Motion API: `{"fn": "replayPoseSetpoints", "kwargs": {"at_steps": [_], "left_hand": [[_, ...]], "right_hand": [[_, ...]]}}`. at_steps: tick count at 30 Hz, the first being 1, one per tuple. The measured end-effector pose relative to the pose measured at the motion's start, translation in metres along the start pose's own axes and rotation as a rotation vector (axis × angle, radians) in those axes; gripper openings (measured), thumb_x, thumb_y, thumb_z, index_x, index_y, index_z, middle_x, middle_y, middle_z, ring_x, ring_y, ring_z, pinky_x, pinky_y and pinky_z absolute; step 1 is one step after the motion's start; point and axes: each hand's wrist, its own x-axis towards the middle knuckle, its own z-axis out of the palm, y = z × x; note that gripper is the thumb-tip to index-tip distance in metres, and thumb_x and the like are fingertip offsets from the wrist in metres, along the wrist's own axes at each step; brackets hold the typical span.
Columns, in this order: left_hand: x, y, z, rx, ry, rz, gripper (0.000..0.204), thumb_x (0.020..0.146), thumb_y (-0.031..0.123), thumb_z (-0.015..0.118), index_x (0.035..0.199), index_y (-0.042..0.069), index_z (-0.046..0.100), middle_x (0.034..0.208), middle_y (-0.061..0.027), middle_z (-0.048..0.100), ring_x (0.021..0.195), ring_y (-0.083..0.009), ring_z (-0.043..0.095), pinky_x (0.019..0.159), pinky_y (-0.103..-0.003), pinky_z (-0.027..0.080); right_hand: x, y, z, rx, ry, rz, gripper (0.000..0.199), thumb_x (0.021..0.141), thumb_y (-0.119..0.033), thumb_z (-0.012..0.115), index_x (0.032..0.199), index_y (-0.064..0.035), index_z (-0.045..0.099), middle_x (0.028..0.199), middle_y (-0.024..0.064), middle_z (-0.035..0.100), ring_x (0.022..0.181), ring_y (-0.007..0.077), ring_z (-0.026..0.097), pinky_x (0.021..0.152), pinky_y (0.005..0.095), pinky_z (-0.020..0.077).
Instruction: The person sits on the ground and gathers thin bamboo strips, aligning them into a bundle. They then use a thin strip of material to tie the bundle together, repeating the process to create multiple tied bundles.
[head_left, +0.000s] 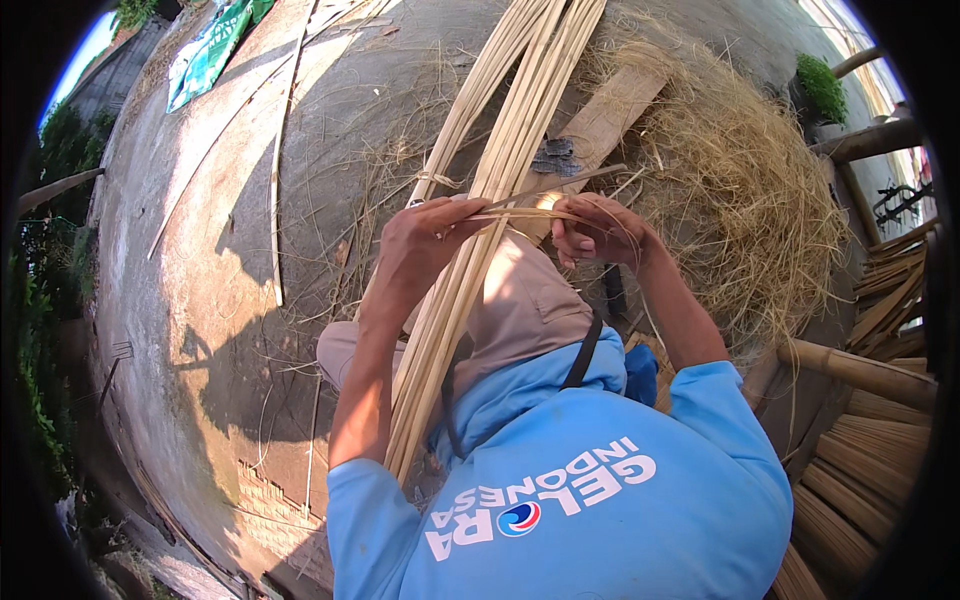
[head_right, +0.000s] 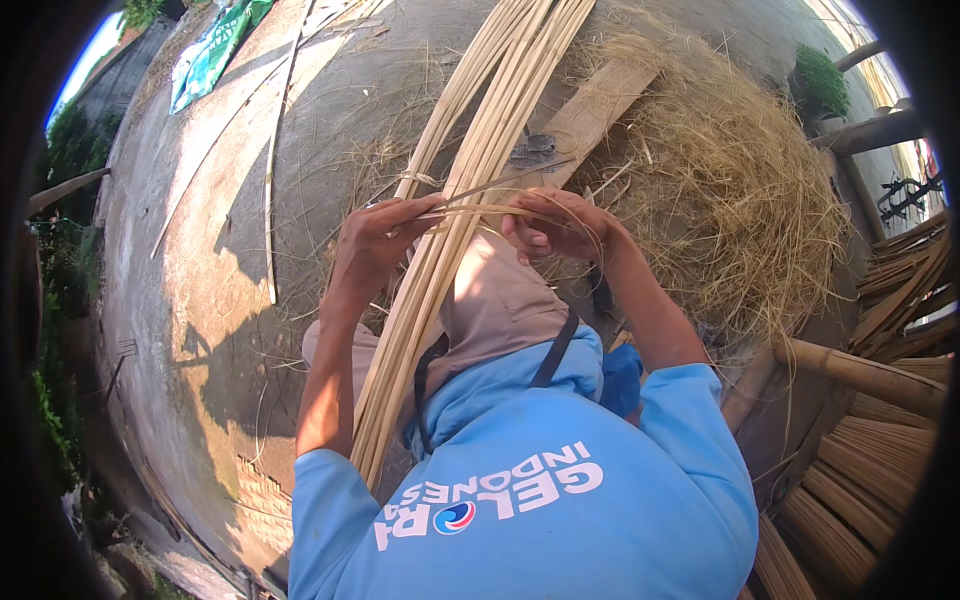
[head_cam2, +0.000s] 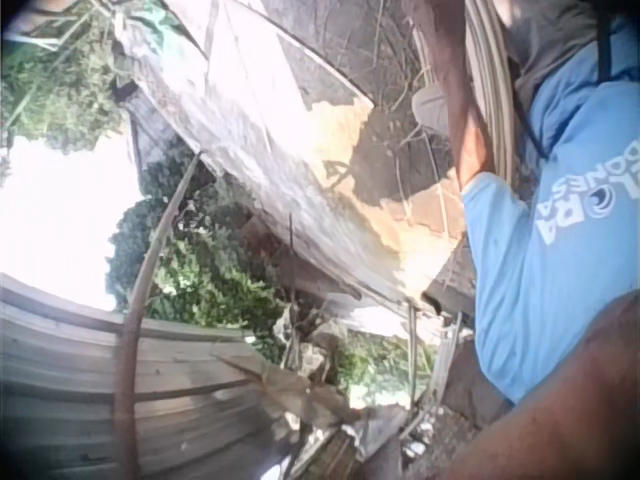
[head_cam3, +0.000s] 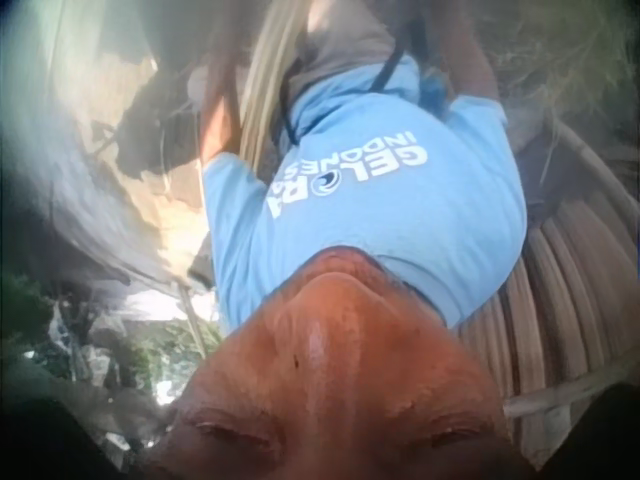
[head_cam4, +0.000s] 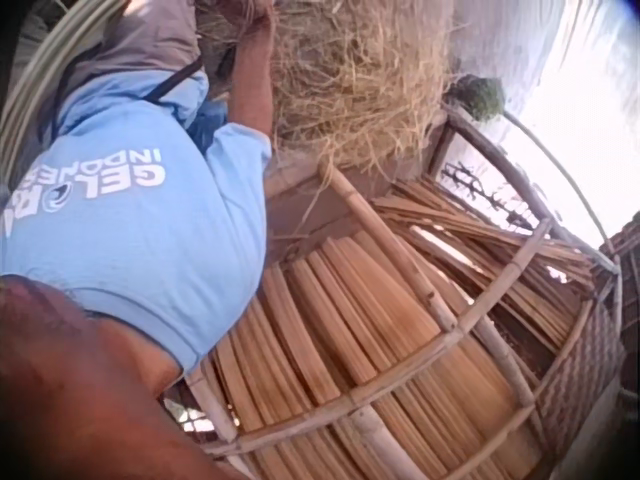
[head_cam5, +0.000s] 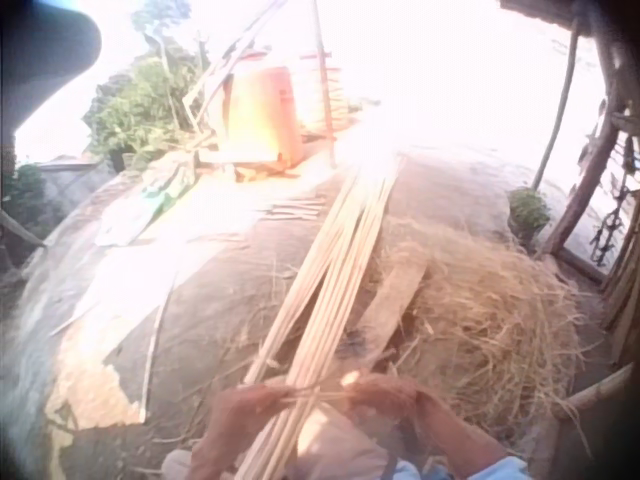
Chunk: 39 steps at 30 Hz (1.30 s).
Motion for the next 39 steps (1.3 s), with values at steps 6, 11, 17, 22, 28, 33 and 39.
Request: {"fn": "replayPoseSetpoints", "kwargs": {"at_steps": [6, 11, 17, 22, 28, 33, 39], "left_hand": [[-0.01, -0.039, -0.016, -0.463, -0.049, -0.626, 0.031, 0.095, 0.032, 0.073, 0.111, 0.005, 0.077, 0.068, 0.0005, 0.063, 0.052, -0.0039, 0.049, 0.047, -0.023, 0.04], [-0.032, -0.075, -0.021, -0.952, 0.127, -0.757, 0.032, 0.096, 0.032, 0.071, 0.114, 0.006, 0.074, 0.073, 0.0011, 0.061, 0.046, -0.0003, 0.04, 0.043, -0.018, 0.036], [-0.05, -0.083, -0.025, -1.004, 0.113, -0.787, 0.032, 0.097, 0.031, 0.07, 0.119, 0.008, 0.071, 0.076, 0.0018, 0.061, 0.048, -0.0004, 0.039, 0.046, -0.018, 0.037], [-0.069, -0.088, -0.033, -1.115, 0.213, -0.796, 0.03, 0.098, 0.032, 0.068, 0.119, 0.01, 0.07, 0.078, 0.0025, 0.061, 0.049, -0.0012, 0.039, 0.048, -0.02, 0.038], [-0.117, -0.115, -0.038, -1.363, 0.387, -0.758, 0.033, 0.097, 0.035, 0.069, 0.12, 0.011, 0.069, 0.083, 0.0018, 0.061, 0.052, -0.003, 0.041, 0.052, -0.022, 0.043], [-0.135, -0.107, -0.046, -1.284, 0.686, -0.852, 0.035, 0.097, 0.034, 0.068, 0.123, 0.009, 0.068, 0.093, -0.0004, 0.068, 0.066, -0.0072, 0.059, 0.064, -0.026, 0.054], [-0.161, -0.138, -0.049, -1.221, 0.836, -0.707, 0.039, 0.098, 0.034, 0.067, 0.123, 0.003, 0.065, 0.091, -0.0012, 0.066, 0.081, -0.0119, 0.064, 0.079, -0.03, 0.057]], "right_hand": [[0.049, 0.044, -0.007, 0.487, 0.796, -0.431, 0.052, 0.107, -0.051, 0.039, 0.125, -0.0049, 0.052, 0.109, 0.0107, 0.06, 0.101, 0.023, 0.062, 0.089, 0.0397, 0.0574], [0.087, 0.078, 0.005, 0.292, 0.637, -0.325, 0.037, 0.103, -0.036, 0.059, 0.118, -0.0025, 0.058, 0.103, 0.0104, 0.065, 0.09, 0.0195, 0.067, 0.085, 0.0341, 0.0591], [0.163, 0.065, 0.074, -0.214, 0.523, -0.443, 0.041, 0.098, -0.031, 0.069, 0.121, 0.0014, 0.061, 0.101, 0.0085, 0.069, 0.091, 0.0142, 0.067, 0.078, 0.0272, 0.0593], [0.207, 0.068, 0.089, -0.278, 0.456, -0.4, 0.035, 0.094, -0.026, 0.074, 0.108, 0.0054, 0.068, 0.092, 0.0101, 0.071, 0.078, 0.0158, 0.07, 0.071, 0.0274, 0.0607], [0.232, 0.097, 0.112, -0.224, 0.367, -0.305, 0.033, 0.093, -0.023, 0.075, 0.107, 0.006, 0.07, 0.091, 0.0107, 0.072, 0.078, 0.0166, 0.071, 0.072, 0.0279, 0.0615], [0.241, 0.123, 0.125, -0.249, 0.376, -0.252, 0.028, 0.096, -0.024, 0.071, 0.106, 0.0017, 0.066, 0.098, 0.0125, 0.073, 0.088, 0.0167, 0.071, 0.079, 0.0288, 0.0606], [0.223, 0.147, 0.138, -0.083, 0.141, -0.262, 0.019, 0.106, -0.024, 0.053, 0.107, -0.0048, 0.052, 0.101, 0.0157, 0.072, 0.097, 0.0224, 0.072, 0.09, 0.034, 0.0598]]}}
